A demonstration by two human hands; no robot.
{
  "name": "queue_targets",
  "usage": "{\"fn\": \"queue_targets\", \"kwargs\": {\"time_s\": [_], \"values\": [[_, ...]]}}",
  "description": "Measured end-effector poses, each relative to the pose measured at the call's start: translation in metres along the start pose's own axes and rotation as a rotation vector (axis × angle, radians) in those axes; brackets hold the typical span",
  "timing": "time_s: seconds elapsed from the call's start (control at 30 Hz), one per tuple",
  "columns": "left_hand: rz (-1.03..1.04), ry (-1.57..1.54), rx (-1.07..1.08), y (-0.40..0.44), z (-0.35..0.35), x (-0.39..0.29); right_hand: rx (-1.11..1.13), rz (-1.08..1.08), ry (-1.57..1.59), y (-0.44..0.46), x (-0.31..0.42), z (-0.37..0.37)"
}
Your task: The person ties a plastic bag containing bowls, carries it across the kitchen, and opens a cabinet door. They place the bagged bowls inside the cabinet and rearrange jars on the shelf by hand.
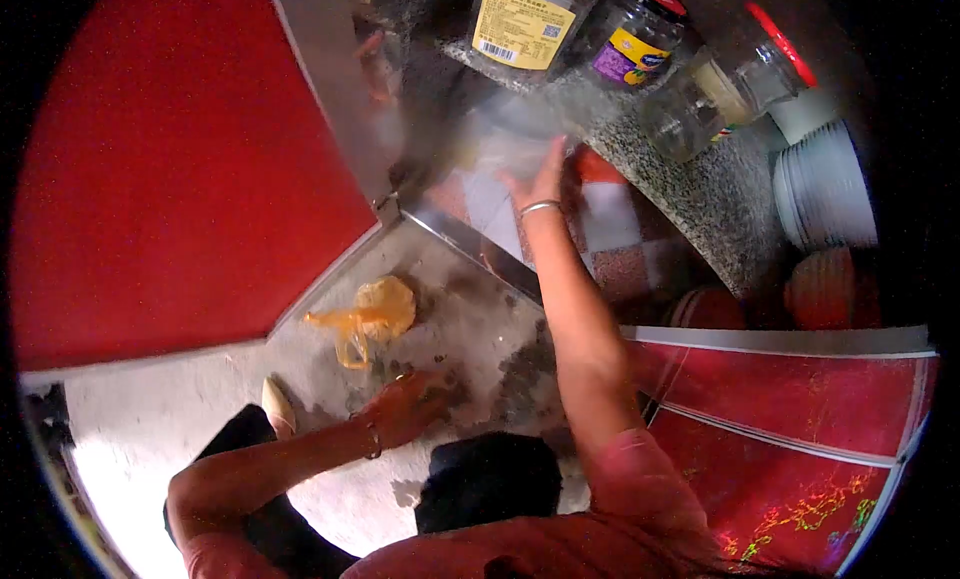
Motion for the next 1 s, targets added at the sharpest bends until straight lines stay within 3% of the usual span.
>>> {"fn": "queue_targets", "kwargs": {"time_s": [0.07,0.2,0.27,0.33,0.37,0.47,0.6,0.7,1.0], "values": [[-0.228,-0.027,-0.006,-0.034,-0.024,-0.058,-0.1,-0.006,-0.02,-0.009,0.0,-0.005],[-0.114,0.113,-0.146,-0.08,-0.025,-0.087,-0.348,-0.049,-0.126,-0.015,-0.01,-0.034],[-0.115,0.101,-0.17,-0.092,-0.03,-0.092,-0.385,-0.35,-0.316,0.013,-0.016,-0.07],[-0.121,0.057,-0.179,-0.101,-0.029,-0.082,-0.442,-0.728,-1.122,-0.02,0.005,-0.066],[-0.12,0.077,-0.202,-0.104,-0.026,-0.074,-0.354,-0.945,-1.168,-0.052,0.015,-0.039],[-0.095,0.126,-0.171,-0.113,-0.023,-0.068,-0.071,-1.196,-1.437,-0.074,0.027,-0.007],[0.022,0.145,-0.162,-0.139,-0.035,-0.069,-0.009,-1.07,-1.638,-0.067,0.028,0.007],[-0.032,0.12,-0.21,-0.159,-0.045,-0.066,-0.038,-0.927,-1.752,-0.055,0.022,0.006],[-0.039,0.072,-0.182,-0.176,-0.048,-0.063,-0.077,-0.907,-1.779,-0.062,0.014,0.009]]}}
Point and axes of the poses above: each hand's wrist, its own y-axis towards the middle knuckle, its own z-axis out of the palm, x = y × z, the point moved 5 cm from there along y, towards the middle knuckle, and after that the axes turned 2 degrees about z, right-handed, at the moved point
